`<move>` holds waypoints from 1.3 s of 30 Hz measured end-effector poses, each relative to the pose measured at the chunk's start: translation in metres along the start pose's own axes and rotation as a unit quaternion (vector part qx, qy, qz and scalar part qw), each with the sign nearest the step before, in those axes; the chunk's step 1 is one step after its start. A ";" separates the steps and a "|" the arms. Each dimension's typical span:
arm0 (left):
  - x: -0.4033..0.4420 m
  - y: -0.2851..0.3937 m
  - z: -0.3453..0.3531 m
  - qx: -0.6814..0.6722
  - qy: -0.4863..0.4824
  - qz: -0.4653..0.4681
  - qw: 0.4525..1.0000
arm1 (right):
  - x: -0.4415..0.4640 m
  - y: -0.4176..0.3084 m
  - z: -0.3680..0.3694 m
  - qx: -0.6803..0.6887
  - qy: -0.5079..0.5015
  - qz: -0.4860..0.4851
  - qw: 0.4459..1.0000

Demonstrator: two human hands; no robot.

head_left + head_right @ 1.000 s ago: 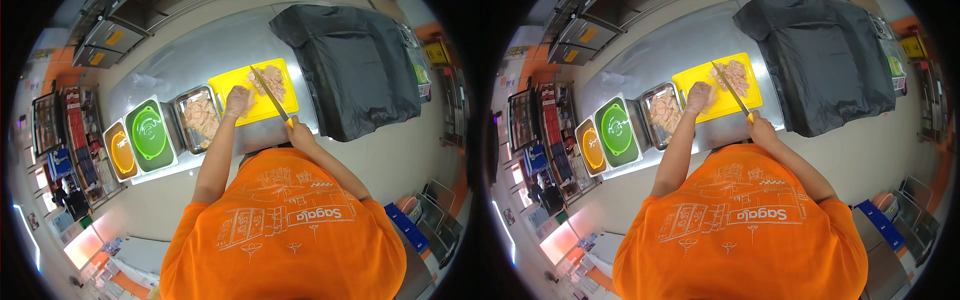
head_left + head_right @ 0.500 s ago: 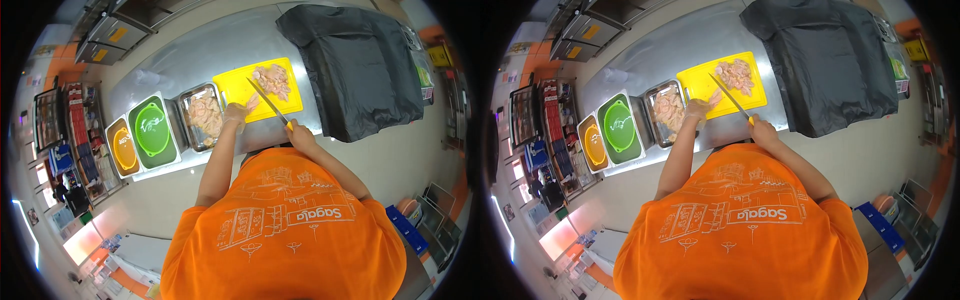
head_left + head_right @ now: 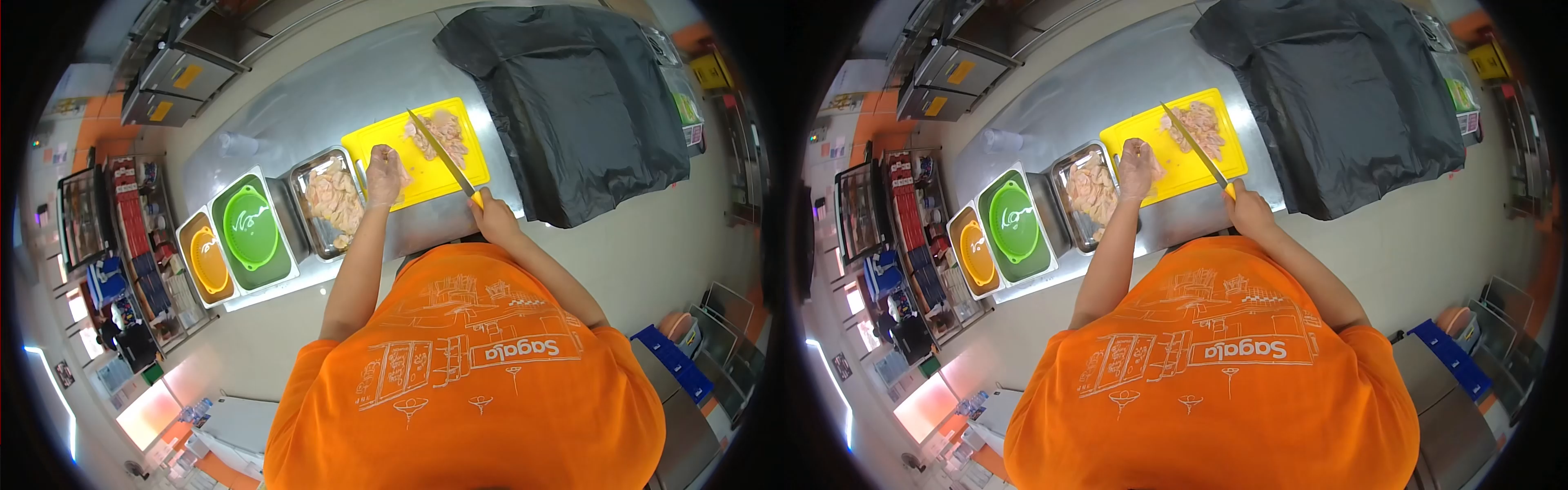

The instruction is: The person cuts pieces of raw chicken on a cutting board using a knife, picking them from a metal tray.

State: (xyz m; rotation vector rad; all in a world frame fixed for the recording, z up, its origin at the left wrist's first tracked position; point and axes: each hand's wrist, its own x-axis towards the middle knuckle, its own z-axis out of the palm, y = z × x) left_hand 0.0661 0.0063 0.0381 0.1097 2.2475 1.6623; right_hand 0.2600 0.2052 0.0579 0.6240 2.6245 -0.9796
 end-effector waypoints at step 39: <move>-0.028 -0.084 -0.006 0.239 0.049 0.009 0.970 | 0.031 -0.030 0.052 -0.167 -0.073 -0.020 0.983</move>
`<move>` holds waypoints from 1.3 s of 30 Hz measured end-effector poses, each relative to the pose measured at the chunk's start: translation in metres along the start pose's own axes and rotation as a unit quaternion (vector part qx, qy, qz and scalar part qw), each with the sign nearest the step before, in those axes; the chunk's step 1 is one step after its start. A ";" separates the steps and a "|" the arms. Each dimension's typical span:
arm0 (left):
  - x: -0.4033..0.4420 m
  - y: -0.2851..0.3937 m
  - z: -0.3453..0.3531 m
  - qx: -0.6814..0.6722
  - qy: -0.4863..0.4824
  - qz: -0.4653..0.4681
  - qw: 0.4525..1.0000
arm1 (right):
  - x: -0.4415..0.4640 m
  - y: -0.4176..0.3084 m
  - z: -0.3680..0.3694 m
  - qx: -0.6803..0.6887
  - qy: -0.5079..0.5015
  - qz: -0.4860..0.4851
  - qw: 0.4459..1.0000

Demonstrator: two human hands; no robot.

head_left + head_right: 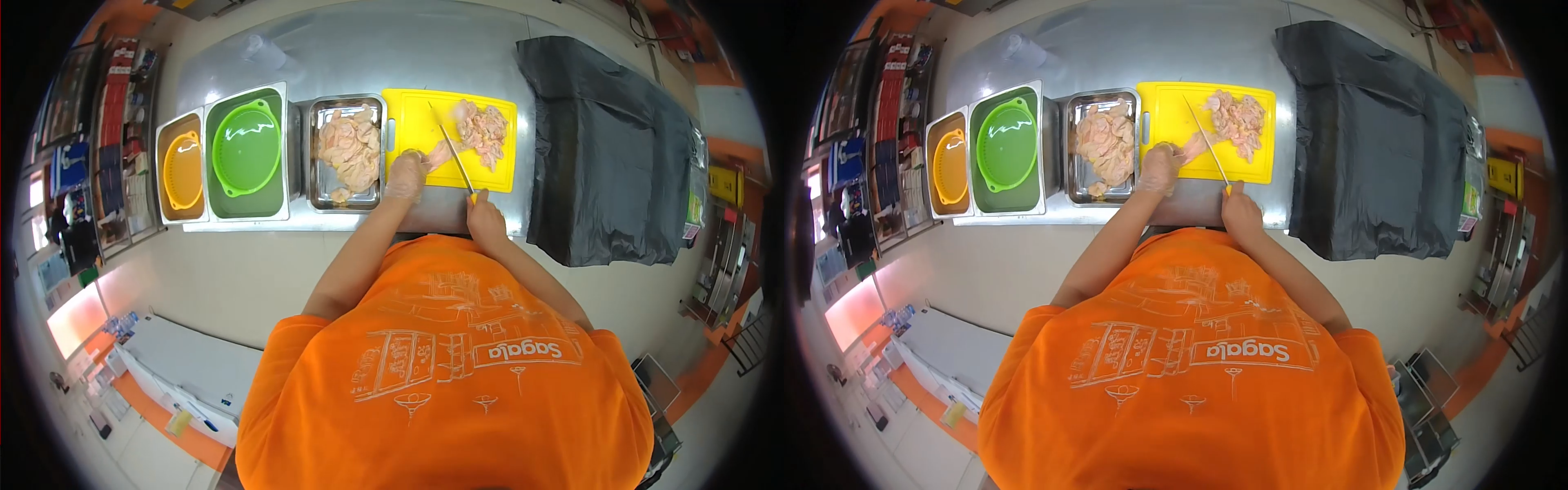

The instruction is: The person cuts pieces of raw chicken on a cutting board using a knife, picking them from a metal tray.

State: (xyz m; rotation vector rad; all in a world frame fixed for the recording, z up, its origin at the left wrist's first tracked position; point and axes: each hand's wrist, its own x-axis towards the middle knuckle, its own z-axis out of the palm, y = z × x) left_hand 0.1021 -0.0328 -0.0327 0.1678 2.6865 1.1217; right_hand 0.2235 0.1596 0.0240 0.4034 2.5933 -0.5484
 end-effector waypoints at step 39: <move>0.014 0.032 -0.016 0.035 -0.070 -0.074 0.994 | -0.051 0.032 -0.015 0.053 -0.040 -0.001 0.998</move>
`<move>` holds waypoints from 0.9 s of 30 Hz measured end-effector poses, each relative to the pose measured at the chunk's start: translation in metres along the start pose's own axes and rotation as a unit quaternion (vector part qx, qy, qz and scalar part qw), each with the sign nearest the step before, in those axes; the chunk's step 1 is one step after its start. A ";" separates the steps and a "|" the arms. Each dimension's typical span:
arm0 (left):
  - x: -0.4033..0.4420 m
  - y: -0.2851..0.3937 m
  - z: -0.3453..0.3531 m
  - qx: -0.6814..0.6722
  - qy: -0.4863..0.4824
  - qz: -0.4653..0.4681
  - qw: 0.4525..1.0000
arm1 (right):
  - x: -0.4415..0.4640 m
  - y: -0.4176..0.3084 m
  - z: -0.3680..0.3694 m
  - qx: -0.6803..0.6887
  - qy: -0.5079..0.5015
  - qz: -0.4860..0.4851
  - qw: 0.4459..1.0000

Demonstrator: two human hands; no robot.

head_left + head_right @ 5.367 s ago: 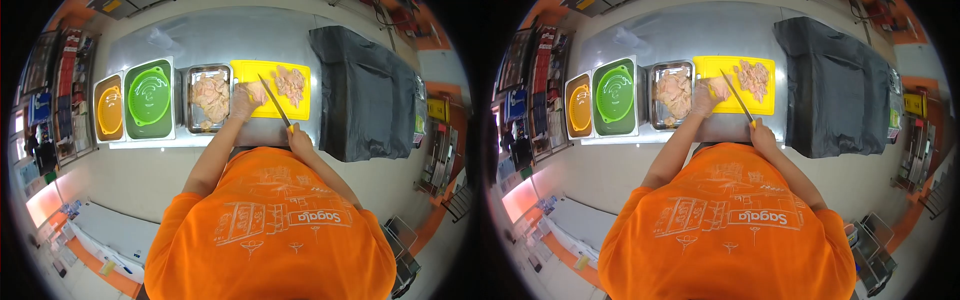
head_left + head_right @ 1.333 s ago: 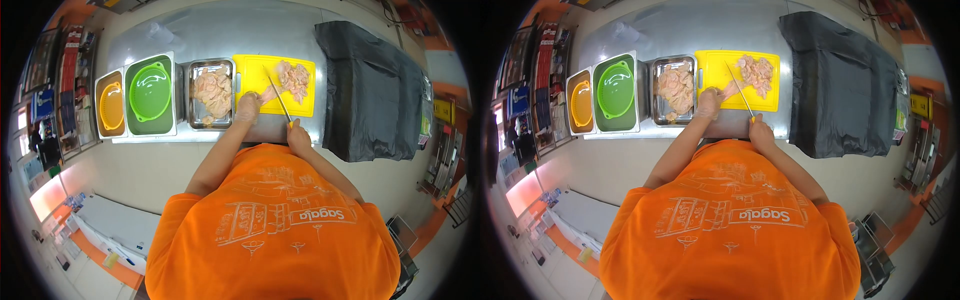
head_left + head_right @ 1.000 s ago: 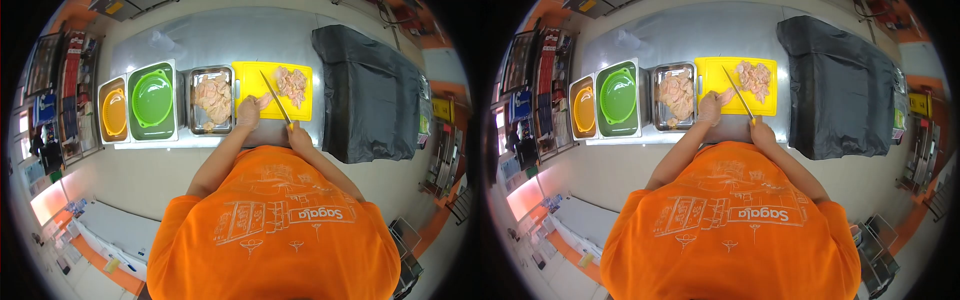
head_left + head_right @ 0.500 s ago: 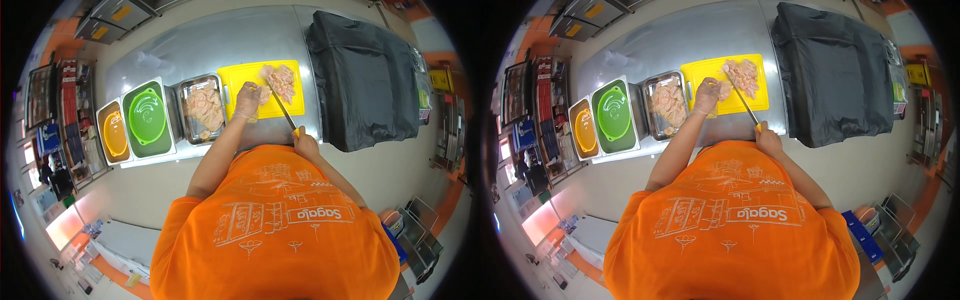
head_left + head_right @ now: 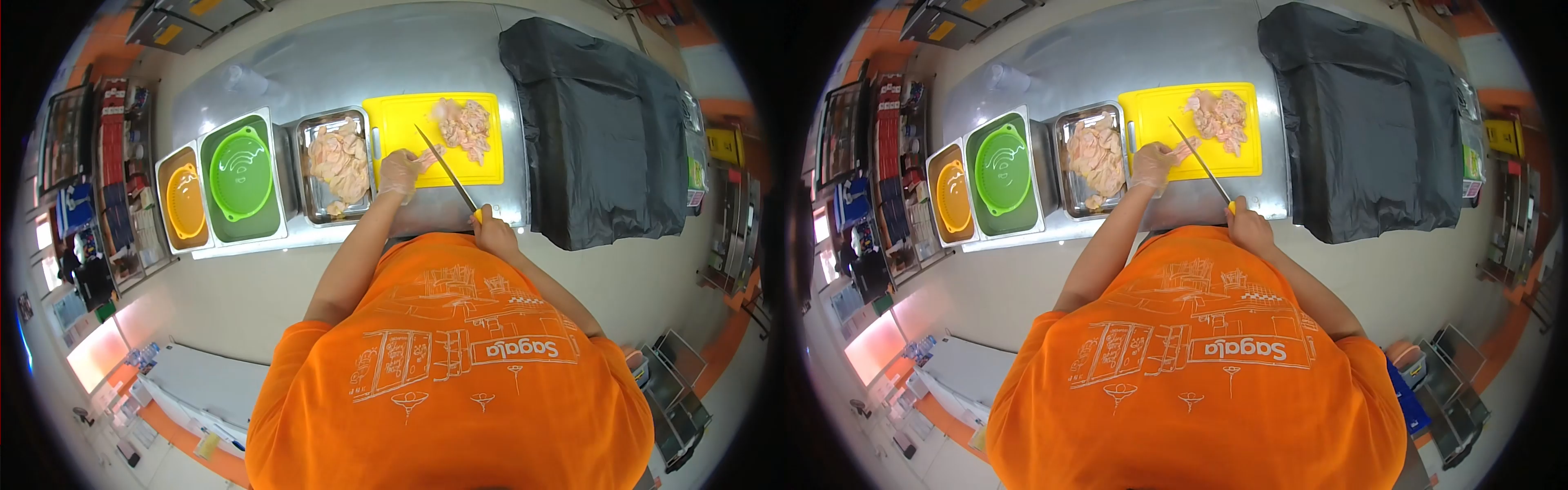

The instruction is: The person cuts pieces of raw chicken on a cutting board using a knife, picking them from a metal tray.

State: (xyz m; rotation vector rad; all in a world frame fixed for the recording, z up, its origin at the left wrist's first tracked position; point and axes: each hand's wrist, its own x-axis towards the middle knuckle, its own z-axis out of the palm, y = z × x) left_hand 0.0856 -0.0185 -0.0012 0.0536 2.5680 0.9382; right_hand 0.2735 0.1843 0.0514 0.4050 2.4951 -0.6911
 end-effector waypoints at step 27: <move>0.020 0.005 -0.002 0.076 -0.058 -0.098 0.991 | 0.039 0.029 0.024 -0.070 0.011 -0.034 0.997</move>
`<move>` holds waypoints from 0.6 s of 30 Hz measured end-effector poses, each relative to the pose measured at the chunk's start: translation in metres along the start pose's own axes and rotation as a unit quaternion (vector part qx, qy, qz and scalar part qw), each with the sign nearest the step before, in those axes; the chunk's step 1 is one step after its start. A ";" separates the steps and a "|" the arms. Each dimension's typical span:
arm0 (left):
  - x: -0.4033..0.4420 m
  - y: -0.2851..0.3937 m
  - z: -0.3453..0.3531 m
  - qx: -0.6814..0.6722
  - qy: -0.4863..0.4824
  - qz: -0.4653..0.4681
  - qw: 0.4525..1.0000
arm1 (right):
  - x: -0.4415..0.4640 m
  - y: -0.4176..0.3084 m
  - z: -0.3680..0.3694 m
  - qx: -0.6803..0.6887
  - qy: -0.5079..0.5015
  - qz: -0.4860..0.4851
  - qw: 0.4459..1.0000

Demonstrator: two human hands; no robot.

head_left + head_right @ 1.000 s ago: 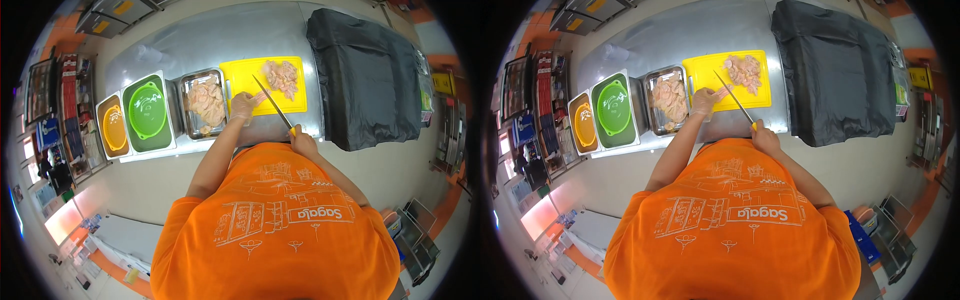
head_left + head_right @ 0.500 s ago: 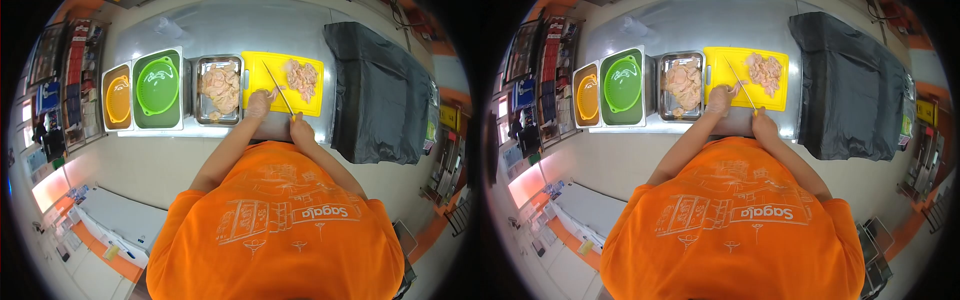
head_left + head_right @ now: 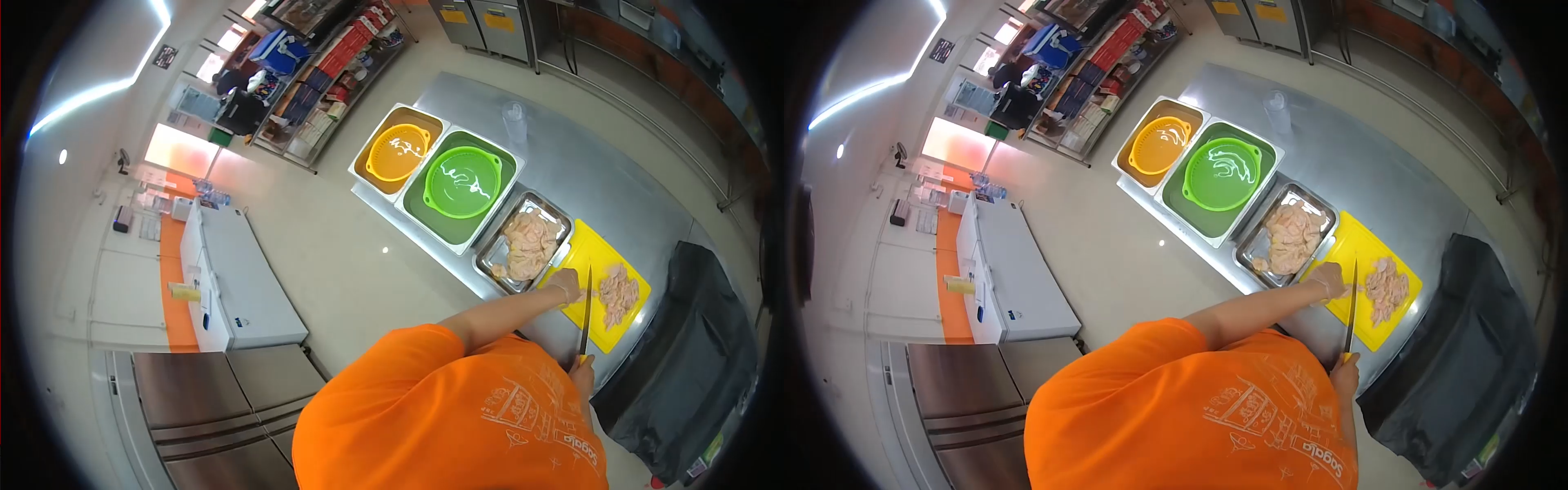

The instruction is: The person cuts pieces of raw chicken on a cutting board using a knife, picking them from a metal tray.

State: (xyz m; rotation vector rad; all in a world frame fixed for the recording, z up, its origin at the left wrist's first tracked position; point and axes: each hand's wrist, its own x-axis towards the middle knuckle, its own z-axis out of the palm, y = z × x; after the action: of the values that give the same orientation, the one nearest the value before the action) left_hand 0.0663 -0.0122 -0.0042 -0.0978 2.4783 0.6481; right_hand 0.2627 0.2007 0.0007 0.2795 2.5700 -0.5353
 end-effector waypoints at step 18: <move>0.104 -0.012 0.066 0.340 -0.176 0.425 0.821 | -0.019 0.010 -0.023 0.085 0.032 0.010 0.996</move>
State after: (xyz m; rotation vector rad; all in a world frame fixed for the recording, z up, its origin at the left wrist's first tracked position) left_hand 0.0161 0.0154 -0.1135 1.3306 2.1375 0.0303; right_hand 0.2720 0.2171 0.0254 0.3876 2.5837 -0.7503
